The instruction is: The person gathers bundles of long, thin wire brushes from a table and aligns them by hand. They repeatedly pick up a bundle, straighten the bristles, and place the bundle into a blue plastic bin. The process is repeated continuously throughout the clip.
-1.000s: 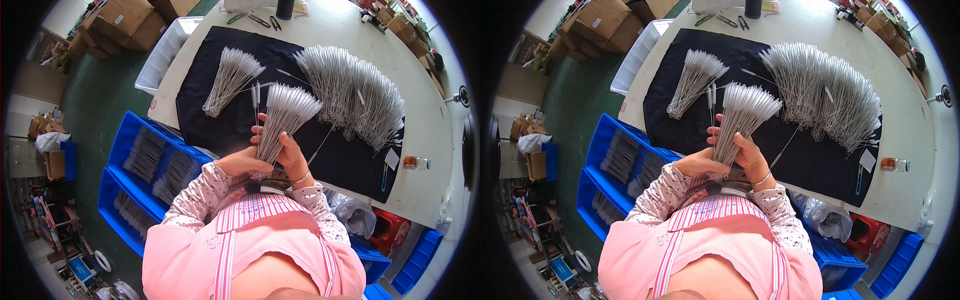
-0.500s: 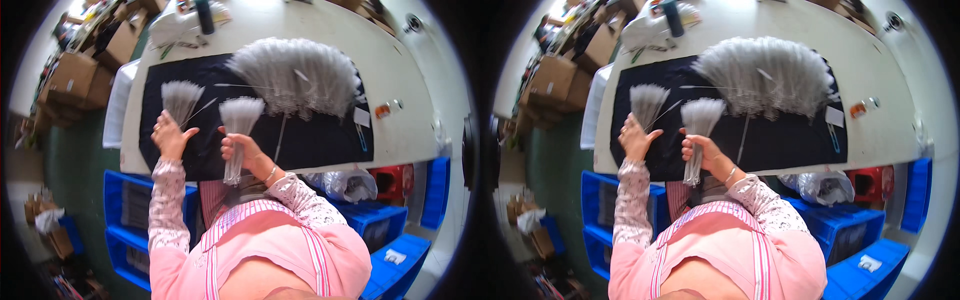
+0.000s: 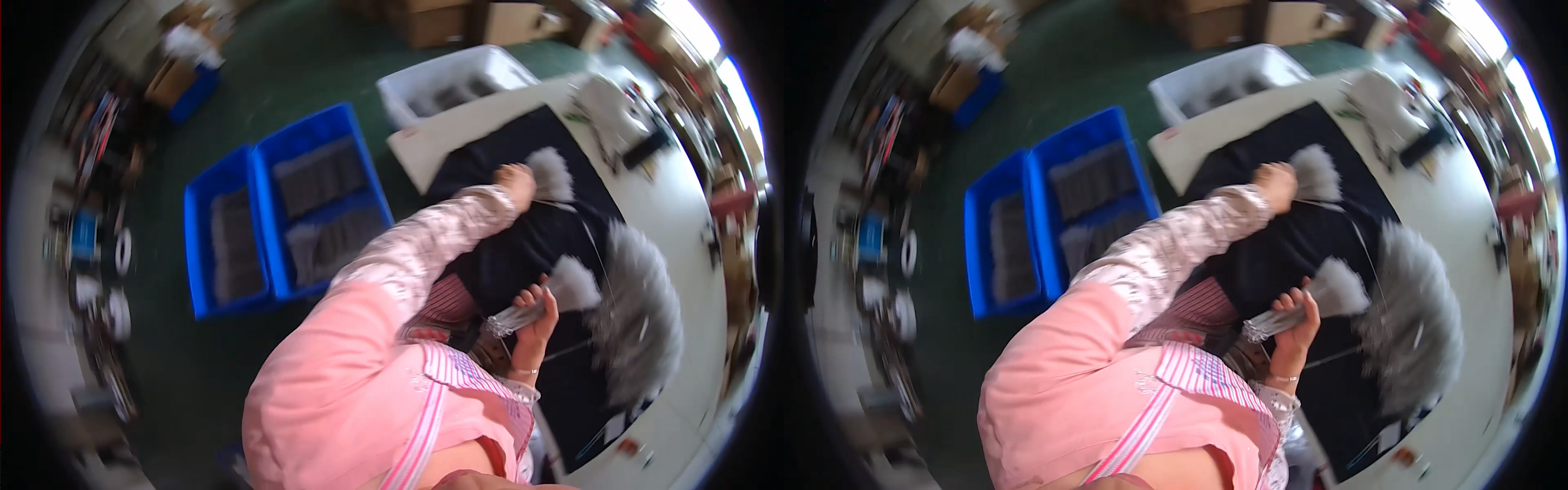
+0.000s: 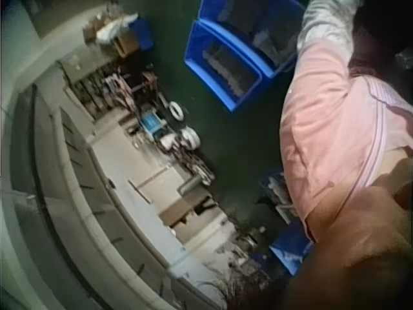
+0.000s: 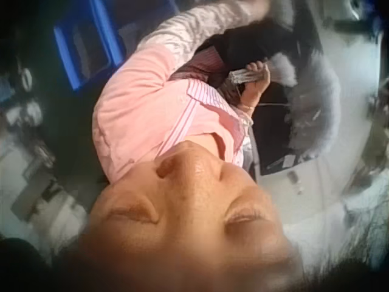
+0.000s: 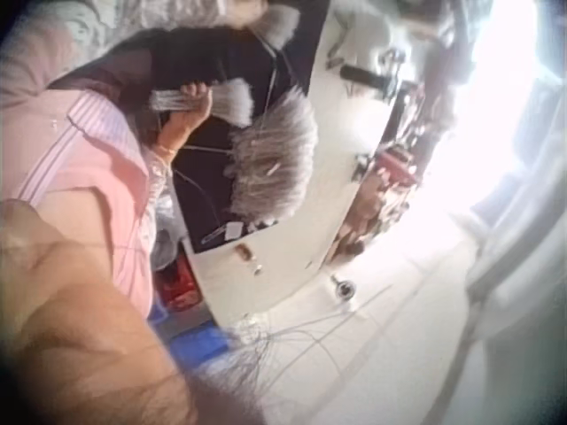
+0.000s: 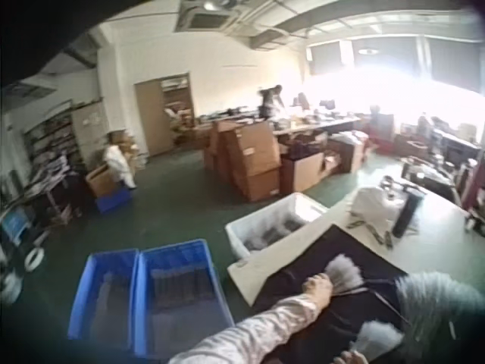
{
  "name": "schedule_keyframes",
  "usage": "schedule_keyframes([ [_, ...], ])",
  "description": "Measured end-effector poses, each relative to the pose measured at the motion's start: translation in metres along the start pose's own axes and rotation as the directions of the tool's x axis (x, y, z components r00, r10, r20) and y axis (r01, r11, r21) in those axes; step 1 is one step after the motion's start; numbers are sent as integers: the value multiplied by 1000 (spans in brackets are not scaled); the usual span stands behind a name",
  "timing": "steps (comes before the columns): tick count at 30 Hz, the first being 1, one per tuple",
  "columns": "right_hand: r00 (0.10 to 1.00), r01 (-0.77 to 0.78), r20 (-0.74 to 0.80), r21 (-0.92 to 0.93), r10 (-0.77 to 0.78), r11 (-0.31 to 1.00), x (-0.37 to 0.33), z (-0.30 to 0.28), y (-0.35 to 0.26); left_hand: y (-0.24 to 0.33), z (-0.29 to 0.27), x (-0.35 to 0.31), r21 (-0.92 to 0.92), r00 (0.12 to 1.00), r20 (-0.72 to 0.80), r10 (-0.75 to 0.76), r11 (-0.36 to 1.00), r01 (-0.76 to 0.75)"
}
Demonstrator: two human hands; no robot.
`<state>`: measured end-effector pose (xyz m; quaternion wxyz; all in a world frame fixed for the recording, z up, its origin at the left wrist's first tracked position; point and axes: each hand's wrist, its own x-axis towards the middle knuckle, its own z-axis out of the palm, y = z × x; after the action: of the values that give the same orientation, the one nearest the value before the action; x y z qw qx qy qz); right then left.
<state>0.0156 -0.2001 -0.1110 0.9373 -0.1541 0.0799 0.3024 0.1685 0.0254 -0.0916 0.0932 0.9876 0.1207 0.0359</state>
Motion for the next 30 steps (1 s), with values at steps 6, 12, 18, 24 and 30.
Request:
schedule_keyframes([
  [6,998,-65,-21,-75,64,995,4,-2,-1,13,8,5,-76,958,55,-280,956,284],
  [12,996,-73,-59,-118,66,990,1,2,-3,-9,-12,27,-386,920,260,-294,841,378],
  [18,994,-36,-103,-123,24,992,1,3,-5,-82,28,43,-861,873,440,211,-177,477],
  [24,989,-32,-146,-117,15,993,3,15,-3,-115,-34,2,-780,864,382,329,-386,492],
  [30,965,-53,-255,-414,-61,909,29,77,-2,-66,-83,-75,-844,792,415,448,-137,519],
])
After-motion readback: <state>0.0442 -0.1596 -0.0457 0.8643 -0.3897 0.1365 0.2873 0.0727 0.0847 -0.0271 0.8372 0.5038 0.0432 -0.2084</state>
